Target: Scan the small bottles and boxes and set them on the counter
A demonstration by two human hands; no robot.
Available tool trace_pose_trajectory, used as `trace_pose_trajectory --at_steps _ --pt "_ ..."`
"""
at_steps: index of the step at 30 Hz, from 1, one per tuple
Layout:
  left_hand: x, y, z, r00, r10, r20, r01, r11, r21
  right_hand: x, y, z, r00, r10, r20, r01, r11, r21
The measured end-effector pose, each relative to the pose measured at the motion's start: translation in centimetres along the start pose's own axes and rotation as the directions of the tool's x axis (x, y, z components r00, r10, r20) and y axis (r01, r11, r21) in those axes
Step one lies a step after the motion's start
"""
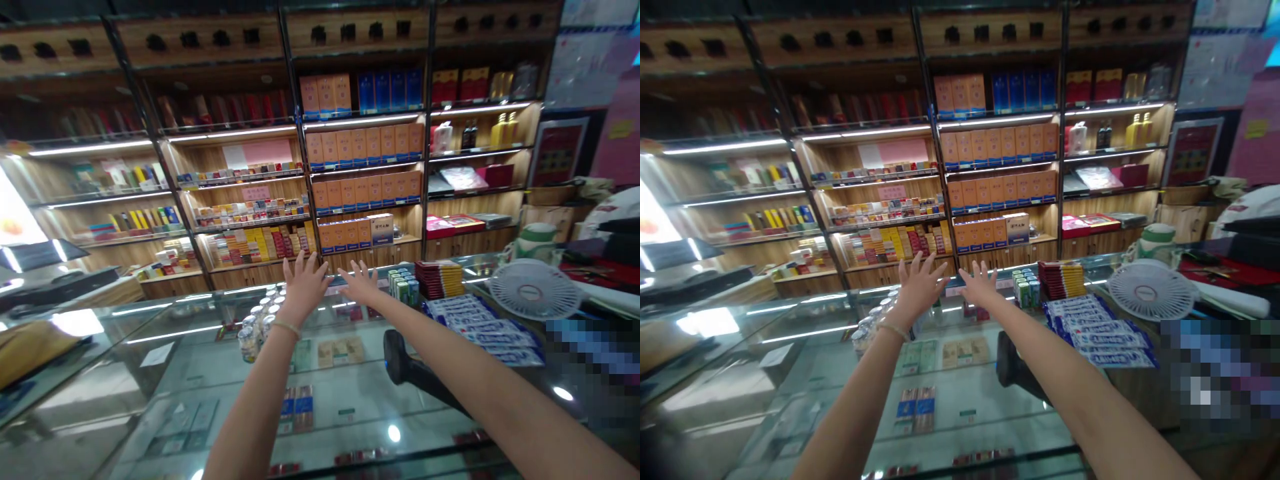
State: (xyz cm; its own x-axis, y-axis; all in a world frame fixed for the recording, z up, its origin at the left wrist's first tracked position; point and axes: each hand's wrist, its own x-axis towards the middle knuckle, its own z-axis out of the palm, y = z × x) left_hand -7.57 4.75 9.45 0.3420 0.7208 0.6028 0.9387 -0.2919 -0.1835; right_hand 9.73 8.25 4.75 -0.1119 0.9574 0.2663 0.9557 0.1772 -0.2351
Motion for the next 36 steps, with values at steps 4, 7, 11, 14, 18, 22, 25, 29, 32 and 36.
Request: trace_pose_trajectory --at_steps 4,7,11,14,18,22,25,29,32,36 --pt "0.5 2.3 -0.5 0.996 0.052 -0.072 -0.055 0.998 -0.044 -1.2 1.7 -1.6 0.997 -0.013 -0.075 0.012 1.0 -0.02" --pt "0.7 3.8 -0.8 0.994 0.06 -0.095 -0.065 0.996 -0.053 -1.9 2.9 -2.7 0.996 -0.007 -0.083 0.005 1.0 -0.031" --pt "0.9 5.6 -0.6 0.988 0.091 -0.126 -0.097 0.994 -0.043 -3.1 4.8 -3.8 0.991 -0.003 -0.132 -0.003 0.999 -0.046" --pt "1.0 7.0 -0.2 0.977 0.147 -0.155 -0.152 0.988 -0.027 -4.1 6.6 -4.4 0.979 -0.012 -0.205 -0.003 0.997 -0.074" --pt "1.4 9.1 0.5 0.971 0.159 -0.181 -0.17 0.984 -0.049 -5.1 9.2 -5.1 0.958 -0.033 -0.286 0.005 0.995 -0.098" --pt "1.8 10.9 1.1 0.971 0.153 -0.183 -0.173 0.98 -0.097 -5.4 11.9 -5.3 0.941 -0.038 -0.336 0.0 0.994 -0.112" --pt "2.0 11.8 1.5 0.971 0.155 -0.181 -0.178 0.976 -0.122 -5.4 13.6 -5.1 0.925 -0.04 -0.379 -0.01 0.992 -0.13" --pt "2.5 12.7 2.4 0.975 0.15 -0.164 -0.175 0.974 -0.147 -5.6 15.3 -4.7 0.902 -0.045 -0.43 -0.022 0.989 -0.149" --pt "2.8 13.3 3.5 0.98 0.144 -0.137 -0.166 0.973 -0.16 -5.9 16.2 -4.0 0.891 -0.055 -0.451 -0.022 0.986 -0.165" --pt "2.7 13.7 5.5 0.984 0.158 -0.086 -0.17 0.971 -0.166 -6.4 17.0 -2.3 0.883 -0.07 -0.464 -0.021 0.982 -0.187"
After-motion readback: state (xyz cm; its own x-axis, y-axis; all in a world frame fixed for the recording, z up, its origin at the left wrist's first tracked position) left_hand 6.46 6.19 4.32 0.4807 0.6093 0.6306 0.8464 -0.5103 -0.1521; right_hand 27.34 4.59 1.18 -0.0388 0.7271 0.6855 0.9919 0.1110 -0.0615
